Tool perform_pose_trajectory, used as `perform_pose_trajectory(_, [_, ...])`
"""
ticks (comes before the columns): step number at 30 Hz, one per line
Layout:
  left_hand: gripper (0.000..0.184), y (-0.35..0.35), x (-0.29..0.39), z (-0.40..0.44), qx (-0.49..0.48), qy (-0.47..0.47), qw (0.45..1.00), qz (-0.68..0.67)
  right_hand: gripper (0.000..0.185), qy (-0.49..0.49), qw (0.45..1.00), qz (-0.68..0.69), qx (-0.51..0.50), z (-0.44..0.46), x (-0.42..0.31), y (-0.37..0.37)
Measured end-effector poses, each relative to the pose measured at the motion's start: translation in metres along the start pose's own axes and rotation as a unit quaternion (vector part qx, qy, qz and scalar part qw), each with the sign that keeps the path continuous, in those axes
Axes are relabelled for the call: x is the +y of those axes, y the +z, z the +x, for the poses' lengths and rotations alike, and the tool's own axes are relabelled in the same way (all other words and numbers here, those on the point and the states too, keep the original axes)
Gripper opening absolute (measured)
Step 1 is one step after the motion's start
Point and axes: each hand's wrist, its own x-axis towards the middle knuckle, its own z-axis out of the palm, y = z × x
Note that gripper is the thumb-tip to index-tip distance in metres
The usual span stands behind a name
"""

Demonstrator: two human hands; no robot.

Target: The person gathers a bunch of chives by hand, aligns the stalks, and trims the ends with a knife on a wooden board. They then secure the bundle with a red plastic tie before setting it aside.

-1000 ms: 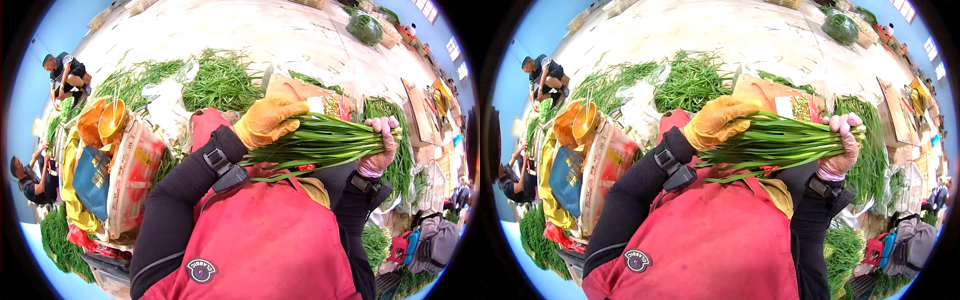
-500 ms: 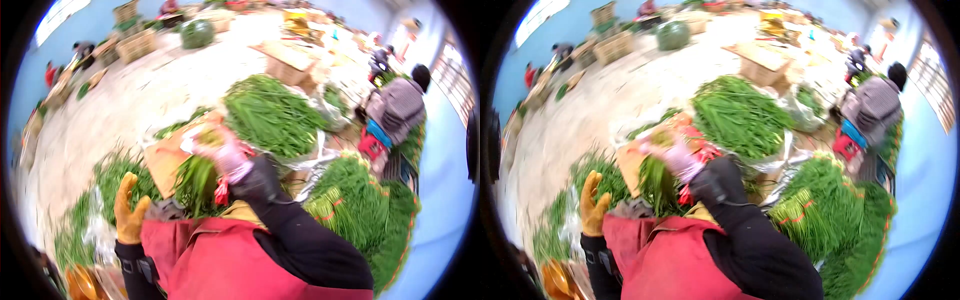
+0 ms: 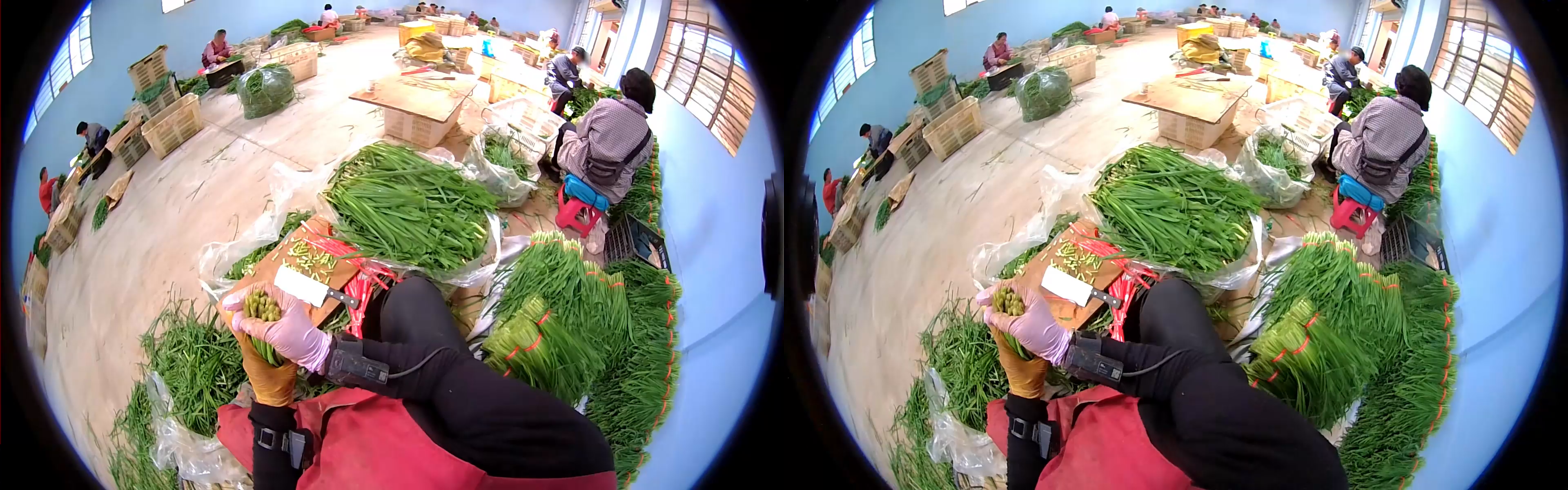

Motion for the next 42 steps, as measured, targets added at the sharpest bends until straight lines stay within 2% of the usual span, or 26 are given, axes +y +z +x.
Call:
perform_pose_trajectory(3, [0.095,-0.001,-0.028,-0.001,-0.024,-0.039,0.997,-0.062,0.023,0.013,1.000,0.006,0.018,0.005,0.010,-0.001])
perform_pose_trajectory(4, [0.092,-0.007,-0.030,0.003,-0.067,-0.030,0.997,-0.038,0.024,0.018,0.999,0.003,0.032,0.007,0.013,-0.001])
perform_pose_trajectory(7, [0.095,0.002,-0.029,0.010,-0.042,-0.053,0.993,-0.096,0.024,-0.005,0.998,-0.019,0.064,0.012,0.023,-0.002])
perform_pose_trajectory(8, [0.096,0.004,-0.023,0.011,-0.042,-0.057,0.985,-0.156,0.023,-0.004,0.998,-0.016,0.063,0.013,0.025,-0.004])
perform_pose_trajectory(11, [0.094,0.003,-0.048,0.010,-0.038,-0.055,0.990,-0.122,0.028,-0.007,0.998,-0.036,0.059,0.016,0.033,-0.006])
perform_pose_trajectory(12, [0.090,0.001,-0.058,0.010,-0.053,-0.061,0.991,-0.110,0.031,0.000,0.997,-0.052,0.056,0.019,0.035,-0.010])
perform_pose_trajectory(15, [0.074,0.003,-0.058,0.017,-0.062,-0.072,0.977,-0.192,0.043,0.051,0.995,-0.044,0.073,0.026,0.023,-0.001])
perform_pose_trajectory(17, [0.064,-0.010,-0.040,0.027,-0.073,-0.066,0.994,-0.048,0.047,-0.006,0.993,-0.100,0.061,0.033,0.024,-0.006])
perform_pose_trajectory(18, [0.062,-0.016,-0.043,0.032,-0.079,-0.011,0.997,0.022,0.047,-0.045,0.982,-0.176,0.053,0.041,0.017,-0.009])
perform_pose_trajectory(19, [0.068,-0.023,-0.045,0.037,-0.092,0.005,0.995,0.028,0.043,-0.023,0.997,-0.058,0.042,0.048,0.009,-0.012])
perform_pose_trajectory(20, [0.075,-0.029,-0.068,0.034,-0.075,0.055,0.991,0.093,0.037,-0.076,0.984,-0.135,0.085,0.062,0.004,-0.023])
perform_pose_trajectory(21, [0.075,-0.038,-0.075,0.032,-0.066,-0.011,0.994,0.088,0.030,-0.084,0.990,-0.043,0.103,0.071,-0.011,-0.030])
perform_pose_trajectory(23, [0.073,-0.063,-0.080,0.040,0.011,-0.052,0.999,0.003,0.020,-0.100,0.986,-0.049,0.125,0.087,-0.025,-0.059])
perform_pose_trajectory(25, [0.073,-0.090,-0.100,0.051,0.071,-0.062,0.995,-0.024,0.018,-0.010,0.985,-0.153,0.076,0.087,-0.016,-0.091])
perform_pose_trajectory(27, [0.075,-0.115,-0.098,0.065,0.101,-0.086,0.986,-0.103,0.019,0.138,0.950,-0.276,0.049,0.077,0.016,-0.120])
perform_pose_trajectory(29, [0.074,-0.134,-0.105,0.076,0.097,-0.065,0.991,-0.065,0.019,0.240,0.914,-0.329,0.012,0.060,0.075,-0.175])
perform_pose_trajectory(32, [0.074,-0.135,-0.112,0.096,0.059,-0.052,0.997,-0.013,0.016,0.234,0.839,-0.490,-0.017,0.033,0.146,-0.226])
perform_pose_trajectory(35, [0.076,-0.112,-0.119,0.109,-0.028,0.005,0.970,0.243,0.019,0.227,0.737,-0.636,-0.029,0.026,0.186,-0.242])
perform_pose_trajectory(36, [0.076,-0.102,-0.133,0.111,-0.064,-0.007,0.965,0.253,0.022,0.220,0.724,-0.652,-0.046,0.022,0.207,-0.257])
perform_pose_trajectory(39, [0.075,-0.070,-0.172,0.112,-0.165,-0.065,0.940,0.292,0.026,0.218,0.667,-0.706,-0.098,0.038,0.210,-0.234])
perform_pose_trajectory(40, [0.070,-0.060,-0.189,0.110,-0.168,-0.045,0.935,0.309,0.030,0.259,0.639,-0.712,-0.132,0.046,0.212,-0.231])
perform_pose_trajectory(41, [0.069,-0.051,-0.206,0.108,-0.192,-0.079,0.932,0.298,0.030,0.252,0.607,-0.734,-0.171,0.049,0.222,-0.237])
perform_pose_trajectory(42, [0.068,-0.044,-0.215,0.109,-0.205,-0.091,0.928,0.299,0.027,0.268,0.611,-0.729,-0.156,0.051,0.230,-0.241])
